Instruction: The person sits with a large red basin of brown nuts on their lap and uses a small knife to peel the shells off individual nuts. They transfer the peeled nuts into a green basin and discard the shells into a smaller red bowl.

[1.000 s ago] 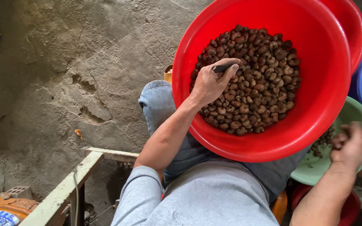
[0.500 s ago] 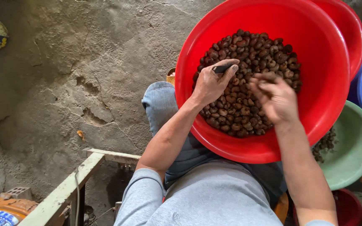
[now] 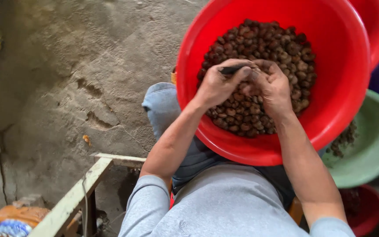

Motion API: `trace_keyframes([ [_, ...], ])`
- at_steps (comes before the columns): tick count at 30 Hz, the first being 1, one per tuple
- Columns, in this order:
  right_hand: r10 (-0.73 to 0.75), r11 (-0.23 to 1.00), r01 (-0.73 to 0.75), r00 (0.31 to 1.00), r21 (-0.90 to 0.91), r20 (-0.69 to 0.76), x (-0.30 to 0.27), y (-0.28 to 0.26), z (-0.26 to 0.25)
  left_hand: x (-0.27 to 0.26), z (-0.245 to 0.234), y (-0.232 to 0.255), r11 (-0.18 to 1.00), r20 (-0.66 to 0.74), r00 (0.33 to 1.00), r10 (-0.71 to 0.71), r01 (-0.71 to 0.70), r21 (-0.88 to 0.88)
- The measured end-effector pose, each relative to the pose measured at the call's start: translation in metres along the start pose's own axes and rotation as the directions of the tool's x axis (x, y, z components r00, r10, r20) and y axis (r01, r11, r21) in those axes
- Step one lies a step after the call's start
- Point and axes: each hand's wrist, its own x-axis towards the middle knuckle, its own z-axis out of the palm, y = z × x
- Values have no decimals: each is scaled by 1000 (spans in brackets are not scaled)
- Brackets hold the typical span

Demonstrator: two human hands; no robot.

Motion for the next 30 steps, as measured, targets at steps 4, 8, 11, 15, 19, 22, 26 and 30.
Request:
trace_keyframes([
  [4, -72, 997, 72, 997, -26, 2, -4, -4, -1, 5, -6, 9, 999, 148, 989, 14, -6, -53],
  [8, -160, 985, 165, 983, -46, 86, -3, 4, -7, 10, -10, 10, 1000, 242, 970, 24, -27, 12],
  [11, -194, 979, 201, 972, -39, 129, -11, -13, 3, 11, -11, 12, 999, 219, 975, 20, -30, 44],
  [15, -250, 957, 273, 947, -96, 201, -11, -15, 2, 15, -6, 26, 997, 249, 966, 66, -75, 30],
  [19, -248, 950, 278, 948, -140, 197, -17, -23, 8, 12, -5, 20, 998, 188, 981, 45, -52, 29],
  [22, -290, 938, 312, 945, -152, 150, -19, -24, 12, 13, -4, 23, 999, 200, 979, 38, -43, 20],
  [26, -169, 985, 167, 981, 29, 90, -16, -20, 5, 10, -2, 15, 998, 168, 985, 50, -57, 35],
  [30, -156, 988, 157, 982, 3, -107, -13, -37, 3, 8, -8, 21, 999, 50, 998, 25, -27, 28],
])
